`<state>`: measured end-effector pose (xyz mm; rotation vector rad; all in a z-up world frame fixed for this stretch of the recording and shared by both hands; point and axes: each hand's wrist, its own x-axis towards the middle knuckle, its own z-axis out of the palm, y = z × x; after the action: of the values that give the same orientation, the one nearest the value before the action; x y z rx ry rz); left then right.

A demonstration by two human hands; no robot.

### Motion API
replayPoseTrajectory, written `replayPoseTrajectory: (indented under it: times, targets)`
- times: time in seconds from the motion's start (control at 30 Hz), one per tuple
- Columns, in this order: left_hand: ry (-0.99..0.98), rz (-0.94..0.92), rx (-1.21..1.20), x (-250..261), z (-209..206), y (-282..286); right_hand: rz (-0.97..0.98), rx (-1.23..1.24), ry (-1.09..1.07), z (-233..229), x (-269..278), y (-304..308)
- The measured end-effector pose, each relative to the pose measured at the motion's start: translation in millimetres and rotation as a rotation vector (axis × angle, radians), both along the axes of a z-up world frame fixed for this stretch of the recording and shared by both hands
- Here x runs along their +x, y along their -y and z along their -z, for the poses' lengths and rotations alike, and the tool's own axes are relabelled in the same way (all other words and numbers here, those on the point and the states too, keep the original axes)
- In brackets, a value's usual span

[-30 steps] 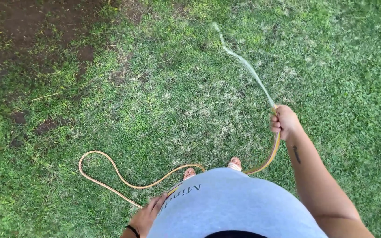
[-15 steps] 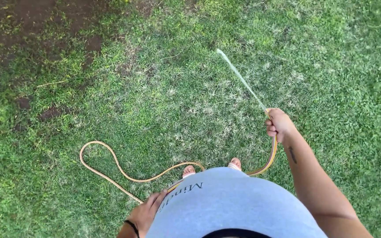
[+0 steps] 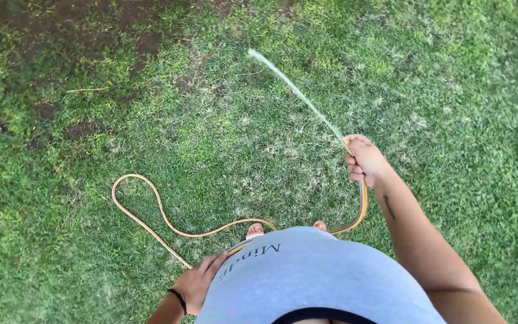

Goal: Watering a grass lawn using a garden hose in a backyard.

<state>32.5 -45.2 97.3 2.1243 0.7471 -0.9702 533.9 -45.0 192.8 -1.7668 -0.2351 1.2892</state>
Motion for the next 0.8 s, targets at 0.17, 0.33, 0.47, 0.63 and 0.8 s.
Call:
replayPoseTrajectory:
  times: [0.17,0.33,0.47,0.63,0.8]
  targets:
    - [0.017,0.006,0.0,-3,4,5,-0.076,0.037,0.008,-14,-9,-17]
    - [0.083,-0.001,0.012,-6,11,9,-0.157,0.084,0.032,-35,-18,-27]
    - [0.089,0.006,0.004,-7,15,10,-0.136,0.093,0.038,-39,-18,-32]
    - [0.074,0.013,-0.004,-6,16,6,-0.154,0.061,0.061,-35,-12,-28]
    - [0.108,0.055,0.011,-8,19,4,-0.051,0.007,0.074,-19,-4,-15]
